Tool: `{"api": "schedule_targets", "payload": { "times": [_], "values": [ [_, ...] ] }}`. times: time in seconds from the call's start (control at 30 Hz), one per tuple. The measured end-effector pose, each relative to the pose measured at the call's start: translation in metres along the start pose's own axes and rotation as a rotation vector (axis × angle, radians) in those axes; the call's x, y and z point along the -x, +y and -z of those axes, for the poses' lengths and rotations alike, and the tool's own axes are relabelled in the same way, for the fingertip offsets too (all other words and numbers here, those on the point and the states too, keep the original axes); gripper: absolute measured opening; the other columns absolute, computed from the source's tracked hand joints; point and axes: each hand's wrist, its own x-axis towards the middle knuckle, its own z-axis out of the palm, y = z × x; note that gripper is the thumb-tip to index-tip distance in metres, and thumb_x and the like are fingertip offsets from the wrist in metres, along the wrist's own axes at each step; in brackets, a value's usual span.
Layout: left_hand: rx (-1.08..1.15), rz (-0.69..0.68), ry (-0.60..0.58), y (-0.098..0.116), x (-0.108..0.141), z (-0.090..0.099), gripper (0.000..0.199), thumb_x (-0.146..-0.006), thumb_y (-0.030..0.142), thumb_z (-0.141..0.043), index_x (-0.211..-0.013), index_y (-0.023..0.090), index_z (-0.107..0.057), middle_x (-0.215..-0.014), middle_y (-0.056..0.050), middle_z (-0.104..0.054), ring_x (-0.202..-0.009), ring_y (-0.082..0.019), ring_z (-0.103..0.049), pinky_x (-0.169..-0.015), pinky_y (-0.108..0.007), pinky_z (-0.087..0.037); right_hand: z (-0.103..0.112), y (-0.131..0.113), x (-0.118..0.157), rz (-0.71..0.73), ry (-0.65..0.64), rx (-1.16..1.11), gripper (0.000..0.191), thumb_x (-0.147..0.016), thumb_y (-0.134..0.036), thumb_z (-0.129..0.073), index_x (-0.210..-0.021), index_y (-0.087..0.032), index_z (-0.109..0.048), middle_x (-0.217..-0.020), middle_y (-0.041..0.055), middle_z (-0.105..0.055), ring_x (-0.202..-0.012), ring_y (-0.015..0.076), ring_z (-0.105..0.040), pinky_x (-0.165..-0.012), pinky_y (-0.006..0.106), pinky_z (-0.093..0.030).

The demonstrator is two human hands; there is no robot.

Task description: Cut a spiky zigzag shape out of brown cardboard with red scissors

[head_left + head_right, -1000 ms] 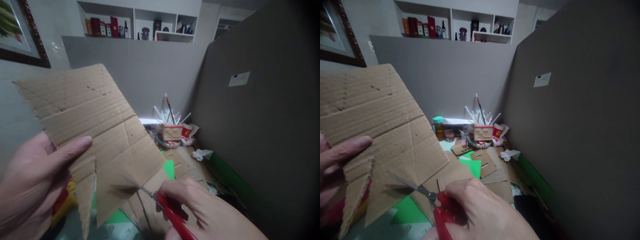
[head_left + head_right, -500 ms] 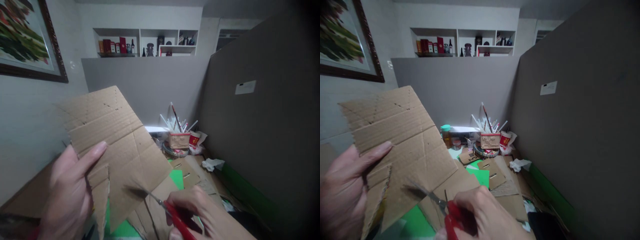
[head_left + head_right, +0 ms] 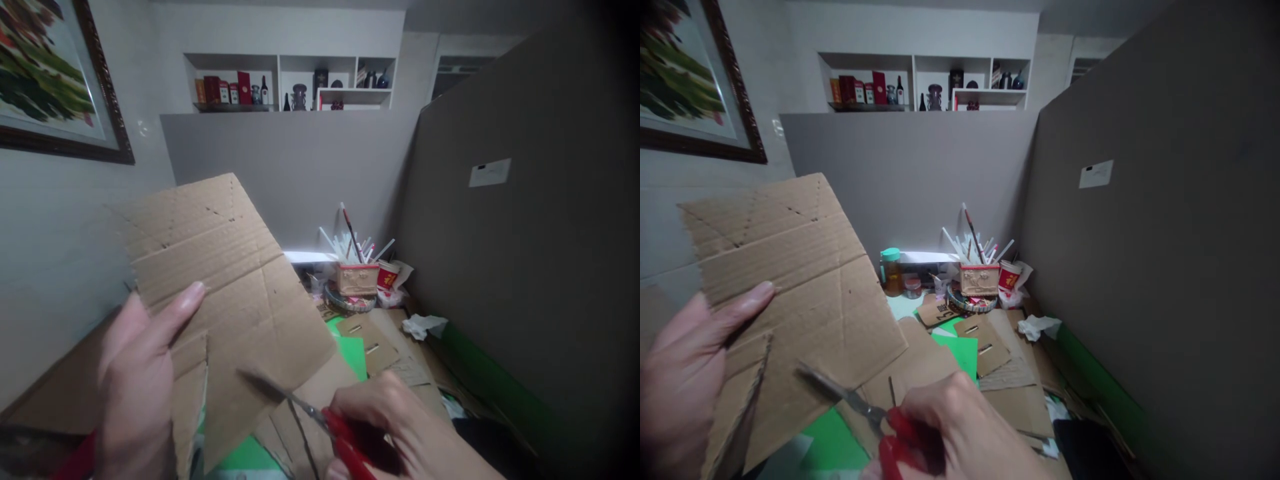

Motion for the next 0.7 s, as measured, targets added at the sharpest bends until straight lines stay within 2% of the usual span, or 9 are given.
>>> {"api": "schedule_targets", "payload": {
  "times": [0.2, 0.27, 0.33, 0.4, 0.47, 0.53, 0.63, 0.7],
  "values": [
    [-0.033, 0.027, 0.058, -0.008, 0.013, -0.001, 0.066, -0.064, 0.037, -0.082, -0.127, 0.030, -0.066, -0.102, -0.002, -0.078, -0.107, -0.037, -0.073, -0.081, -0.046, -0.067, -0.005, 0.000, -0.004, 0.038, 0.045, 0.059, 0.041, -0.086, -0.032, -0.061, -0.059, -0.021, -0.033, -0.061, -0.0058, -0.032, -0.058, 0.0103, -0.031, -0.050, 0.027, -0.021],
    [-0.035, 0.032, 0.082, -0.009, 0.017, -0.002, 0.062, -0.065, 0.037, -0.082, -0.124, 0.030, -0.068, -0.099, -0.002, -0.078, -0.108, -0.036, -0.073, -0.081, -0.045, -0.067, -0.005, -0.001, -0.004, 0.012, 0.039, 0.065, 0.040, -0.087, -0.033, -0.061, -0.059, -0.021, -0.036, -0.062, -0.0045, -0.036, -0.061, 0.0113, -0.036, -0.051, 0.026, -0.024],
    [-0.033, 0.034, 0.101, -0.010, 0.019, -0.001, 0.053, -0.065, 0.035, -0.083, -0.117, 0.031, -0.071, -0.095, 0.001, -0.077, -0.108, -0.033, -0.073, -0.083, -0.040, -0.066, -0.005, -0.002, -0.003, -0.026, 0.035, 0.050, 0.032, -0.086, -0.034, -0.063, -0.063, -0.020, -0.046, -0.067, -0.0024, -0.045, -0.067, 0.0137, -0.047, -0.055, 0.024, -0.031],
    [-0.036, 0.039, 0.124, -0.011, 0.020, -0.001, 0.041, -0.063, 0.034, -0.086, -0.102, 0.031, -0.074, -0.090, 0.005, -0.076, -0.109, -0.027, -0.073, -0.083, -0.029, -0.064, -0.004, -0.003, -0.001, -0.071, 0.044, 0.057, 0.021, -0.083, -0.036, -0.066, -0.073, -0.019, -0.060, -0.076, 0.0010, -0.055, -0.073, 0.0167, -0.055, -0.060, 0.024, -0.039],
    [-0.037, 0.052, 0.137, -0.012, 0.022, 0.000, 0.035, -0.058, 0.032, -0.088, -0.089, 0.030, -0.073, -0.085, 0.007, -0.075, -0.106, -0.024, -0.073, -0.080, -0.021, -0.062, -0.002, -0.004, -0.001, -0.095, 0.059, 0.081, 0.020, -0.083, -0.037, -0.067, -0.084, -0.017, -0.069, -0.086, 0.0047, -0.062, -0.078, 0.0193, -0.059, -0.064, 0.026, -0.043],
    [-0.030, 0.059, 0.131, -0.012, 0.024, 0.000, 0.035, -0.058, 0.035, -0.089, -0.088, 0.029, -0.073, -0.083, 0.006, -0.075, -0.099, -0.025, -0.075, -0.076, -0.024, -0.064, 0.000, -0.005, -0.001, -0.074, 0.055, 0.113, 0.023, -0.084, -0.038, -0.065, -0.089, -0.017, -0.072, -0.083, 0.0049, -0.062, -0.079, 0.0204, -0.060, -0.064, 0.027, -0.043],
    [-0.020, 0.046, 0.086, -0.010, 0.026, -0.002, 0.047, -0.062, 0.041, -0.086, -0.105, 0.027, -0.072, -0.086, 0.002, -0.077, -0.091, -0.029, -0.076, -0.075, -0.036, -0.067, 0.001, -0.006, -0.001, -0.052, 0.016, 0.151, 0.017, -0.084, -0.034, -0.064, -0.083, -0.018, -0.072, -0.076, 0.0026, -0.060, -0.078, 0.0201, -0.058, -0.063, 0.027, -0.041],
    [-0.015, 0.037, 0.055, -0.006, 0.023, -0.004, 0.056, -0.061, 0.041, -0.085, -0.113, 0.027, -0.071, -0.088, 0.001, -0.078, -0.092, -0.031, -0.076, -0.077, -0.040, -0.067, 0.000, -0.006, 0.000, -0.091, 0.003, 0.165, 0.014, -0.083, -0.030, -0.063, -0.077, -0.019, -0.069, -0.078, 0.0024, -0.060, -0.077, 0.0195, -0.058, -0.064, 0.026, -0.041]
  ]
}}
